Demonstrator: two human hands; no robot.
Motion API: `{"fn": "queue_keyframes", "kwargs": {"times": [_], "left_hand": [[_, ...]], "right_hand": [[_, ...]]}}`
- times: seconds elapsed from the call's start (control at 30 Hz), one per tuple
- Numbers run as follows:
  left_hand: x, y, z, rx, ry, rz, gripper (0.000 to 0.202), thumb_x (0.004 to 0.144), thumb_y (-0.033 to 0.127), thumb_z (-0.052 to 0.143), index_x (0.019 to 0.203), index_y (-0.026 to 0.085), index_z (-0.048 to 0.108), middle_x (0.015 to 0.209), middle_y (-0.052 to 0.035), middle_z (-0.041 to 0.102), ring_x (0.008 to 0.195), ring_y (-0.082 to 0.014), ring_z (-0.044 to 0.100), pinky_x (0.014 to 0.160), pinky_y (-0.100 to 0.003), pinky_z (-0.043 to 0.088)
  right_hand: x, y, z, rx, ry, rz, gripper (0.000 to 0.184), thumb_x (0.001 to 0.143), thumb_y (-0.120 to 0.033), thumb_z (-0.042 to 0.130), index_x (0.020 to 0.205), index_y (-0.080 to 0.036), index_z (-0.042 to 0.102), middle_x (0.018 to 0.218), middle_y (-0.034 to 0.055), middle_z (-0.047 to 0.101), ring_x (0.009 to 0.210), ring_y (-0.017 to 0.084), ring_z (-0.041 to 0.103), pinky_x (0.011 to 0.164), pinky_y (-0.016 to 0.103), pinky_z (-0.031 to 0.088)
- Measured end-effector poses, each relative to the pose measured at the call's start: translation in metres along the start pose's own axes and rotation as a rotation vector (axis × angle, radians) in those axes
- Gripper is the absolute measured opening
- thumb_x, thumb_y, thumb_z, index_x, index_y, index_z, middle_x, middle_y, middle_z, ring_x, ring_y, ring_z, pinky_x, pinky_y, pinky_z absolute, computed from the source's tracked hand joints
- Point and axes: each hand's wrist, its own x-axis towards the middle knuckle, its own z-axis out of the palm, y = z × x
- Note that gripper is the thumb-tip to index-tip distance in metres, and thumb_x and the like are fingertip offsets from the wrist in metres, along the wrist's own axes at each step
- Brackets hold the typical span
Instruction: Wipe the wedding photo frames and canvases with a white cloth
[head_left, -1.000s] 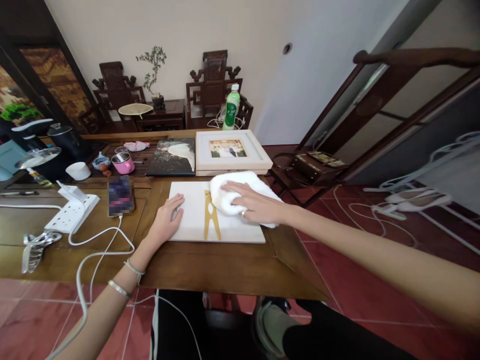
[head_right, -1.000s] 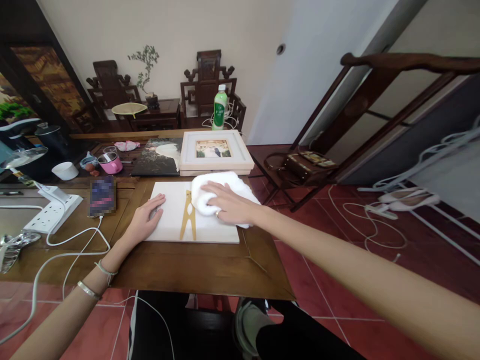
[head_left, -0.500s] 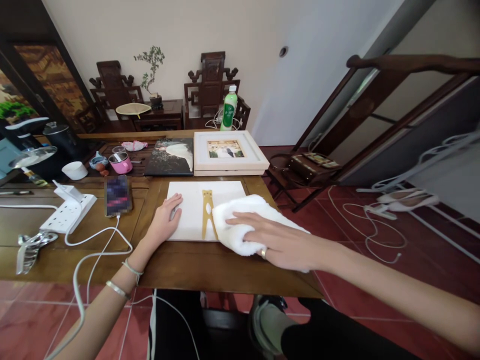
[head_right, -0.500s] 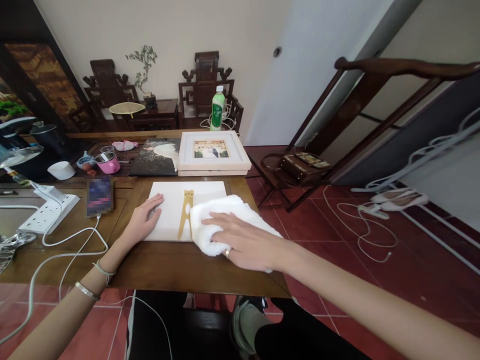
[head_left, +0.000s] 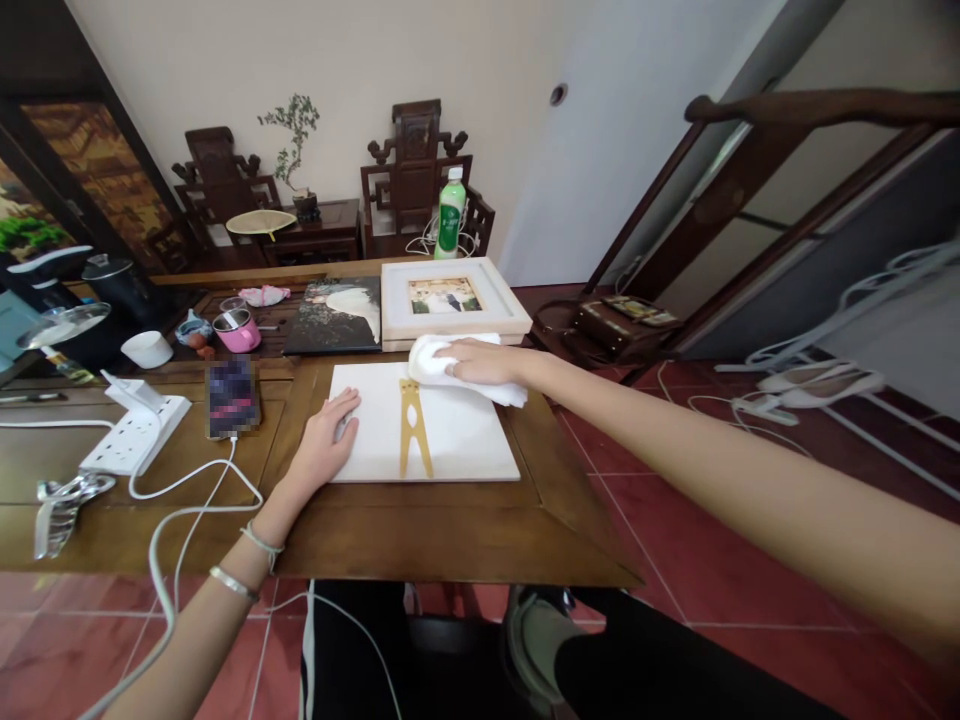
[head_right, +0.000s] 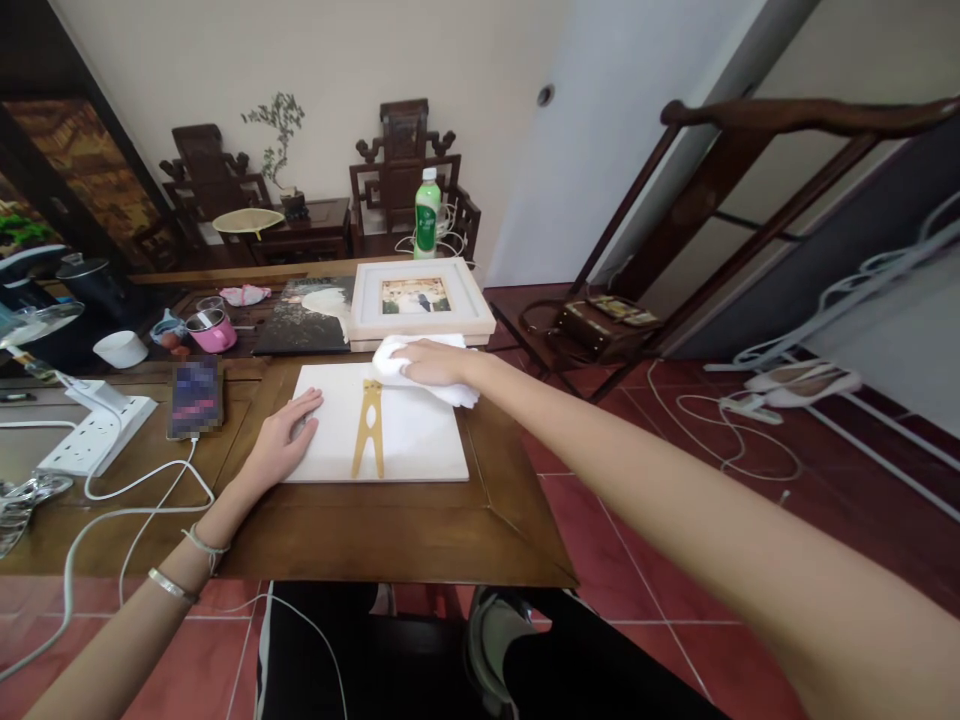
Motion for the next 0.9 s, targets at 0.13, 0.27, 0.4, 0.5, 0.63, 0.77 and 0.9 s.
{"fn": "queue_keyframes", "kwargs": {"times": [0.13, 0.27, 0.4, 0.5, 0.63, 0.77, 0.9], "left_hand": [[0.0, -0.001, 0.0, -0.005, -0.003, 0.002, 0.036, 0.088, 0.027, 0.046, 0.118, 0.014, 0.062, 0.132, -0.0139, 0.057, 0.129, -0.025, 0.047, 0.113, -0.048, 0.03], [0.0, -0.001, 0.001, -0.013, -0.001, 0.008, 0.036, 0.088, 0.027, 0.046, 0.117, 0.015, 0.062, 0.132, -0.0133, 0.058, 0.129, -0.025, 0.048, 0.113, -0.048, 0.03], [-0.001, -0.001, 0.003, -0.012, 0.014, 0.0, 0.036, 0.087, 0.025, 0.045, 0.117, 0.015, 0.062, 0.131, -0.0134, 0.058, 0.129, -0.0252, 0.048, 0.113, -0.048, 0.03], [-0.001, 0.0, 0.003, -0.01, 0.007, -0.005, 0.038, 0.087, 0.025, 0.044, 0.118, 0.011, 0.062, 0.131, -0.0157, 0.058, 0.129, -0.0258, 0.047, 0.113, -0.048, 0.029], [-0.001, 0.0, 0.003, 0.002, 0.005, -0.003, 0.039, 0.088, 0.025, 0.043, 0.118, 0.01, 0.062, 0.131, -0.0157, 0.058, 0.129, -0.0258, 0.048, 0.113, -0.049, 0.029], [-0.001, -0.002, 0.003, 0.003, 0.015, 0.004, 0.038, 0.088, 0.025, 0.044, 0.117, 0.011, 0.063, 0.131, -0.0147, 0.058, 0.128, -0.0254, 0.048, 0.113, -0.048, 0.03], [0.0, -0.004, 0.002, 0.003, 0.009, 0.01, 0.037, 0.088, 0.026, 0.045, 0.117, 0.012, 0.063, 0.131, -0.0145, 0.058, 0.128, -0.0257, 0.048, 0.113, -0.048, 0.03]], "right_hand": [[-0.013, -0.008, 0.003, -0.008, -0.06, 0.014, 0.044, 0.083, -0.017, 0.04, 0.123, -0.018, 0.058, 0.132, 0.01, 0.056, 0.123, 0.028, 0.048, 0.103, 0.043, 0.037], [-0.057, -0.031, 0.015, -0.01, -0.098, -0.058, 0.046, 0.075, -0.008, 0.043, 0.117, -0.014, 0.061, 0.144, 0.0131, 0.043, 0.137, 0.029, 0.031, 0.11, 0.046, 0.028], [-0.111, -0.067, 0.02, 0.046, -0.135, -0.148, 0.044, 0.064, 0.0, 0.043, 0.097, -0.016, 0.067, 0.146, 0.0116, 0.041, 0.141, 0.027, 0.022, 0.112, 0.047, 0.026], [-0.138, -0.09, 0.017, 0.096, -0.16, -0.181, 0.042, 0.062, 0.001, 0.043, 0.091, -0.021, 0.066, 0.141, 0.0069, 0.048, 0.14, 0.024, 0.025, 0.111, 0.045, 0.03], [-0.133, -0.09, 0.009, 0.109, -0.227, -0.169, 0.037, 0.069, -0.003, 0.042, 0.094, -0.019, 0.065, 0.136, 0.0101, 0.051, 0.134, 0.025, 0.035, 0.105, 0.042, 0.037], [-0.088, -0.058, 0.008, 0.011, -0.189, -0.1, 0.041, 0.075, -0.006, 0.043, 0.11, -0.013, 0.062, 0.138, 0.0161, 0.046, 0.133, 0.028, 0.036, 0.106, 0.043, 0.034], [-0.044, -0.036, 0.016, -0.097, -0.078, -0.039, 0.042, 0.081, -0.01, 0.042, 0.12, -0.01, 0.057, 0.138, 0.0192, 0.046, 0.131, 0.03, 0.038, 0.104, 0.047, 0.035]]}}
